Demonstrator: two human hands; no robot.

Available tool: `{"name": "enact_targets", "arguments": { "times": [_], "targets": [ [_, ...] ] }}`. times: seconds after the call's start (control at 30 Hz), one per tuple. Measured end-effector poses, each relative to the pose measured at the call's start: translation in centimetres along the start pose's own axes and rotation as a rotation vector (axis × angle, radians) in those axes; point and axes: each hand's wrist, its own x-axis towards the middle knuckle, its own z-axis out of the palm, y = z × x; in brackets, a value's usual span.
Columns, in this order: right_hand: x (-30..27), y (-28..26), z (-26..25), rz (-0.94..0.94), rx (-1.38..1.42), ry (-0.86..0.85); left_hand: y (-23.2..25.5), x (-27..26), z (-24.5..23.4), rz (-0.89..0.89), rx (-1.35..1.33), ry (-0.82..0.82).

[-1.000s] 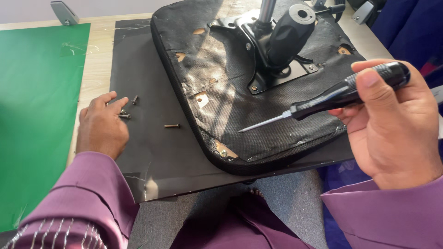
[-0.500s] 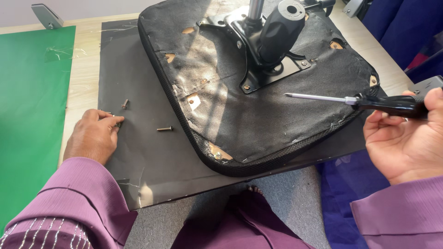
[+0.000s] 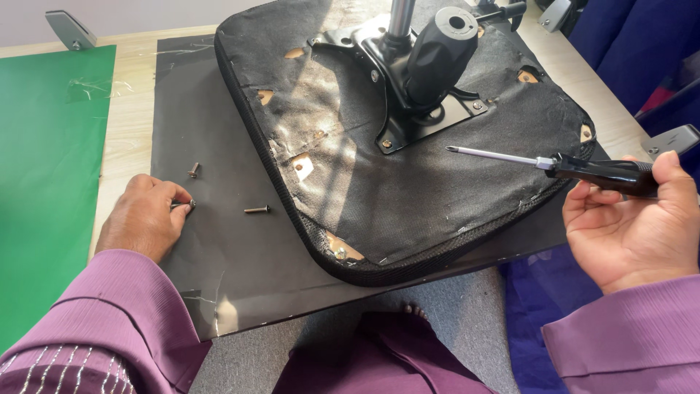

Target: The person uses a screwdriver to tighten screws into the metal base of an office chair. They then pick up a small metal pin and insert it into the screwdriver handle, appearing to prepare the tool for the next step.

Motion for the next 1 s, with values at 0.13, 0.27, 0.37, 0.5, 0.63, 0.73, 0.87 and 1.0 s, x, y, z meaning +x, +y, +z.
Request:
{"name": "enact_targets", "arguments": {
  "times": [0.13,0.27,0.37,0.5,0.63,0.73,0.87,1.0],
  "targets": [
    [1.2,-0.3,-0.8,-0.005,0.008,0.008,-0.3,0.3,0.1,0.088,0.050,0.081],
    [3.2,-1.0,-2.4,-0.002,0.032,0.010,0.7,-1.0,-1.6,0.122,-0.080,0.304],
    [5.1,-2.0,-3.5,0.030,0.075,-0.029,3.6,-2.5,-3.3,0.072,-0.320,0.376],
    [7.6,-3.0,-4.6,0.029,0.101,-0.028,10.3,-4.5,-4.2,0.216,-0.626,0.389],
    [9.9,-3.8,-4.8,0.006,0.032,-0.107,17.2,-6.3,-4.3,0.337,-0.771,0.247],
    [11.4,-4.4,-4.6,-0.041,-0.083,-0.215,21.6,-8.1,-3.8,0.420,-0.936,0.068],
    [12.8,-4.7,-4.4,-0.076,-0.193,-0.357,26.2,-9.4,-2.5,0.387,-1.064,-0.159],
    [13.8,-4.4,-4.2,-0.037,-0.198,-0.405,28.4,-9.7,-1.3,0.340,-0.903,-0.138]
  ]
}}
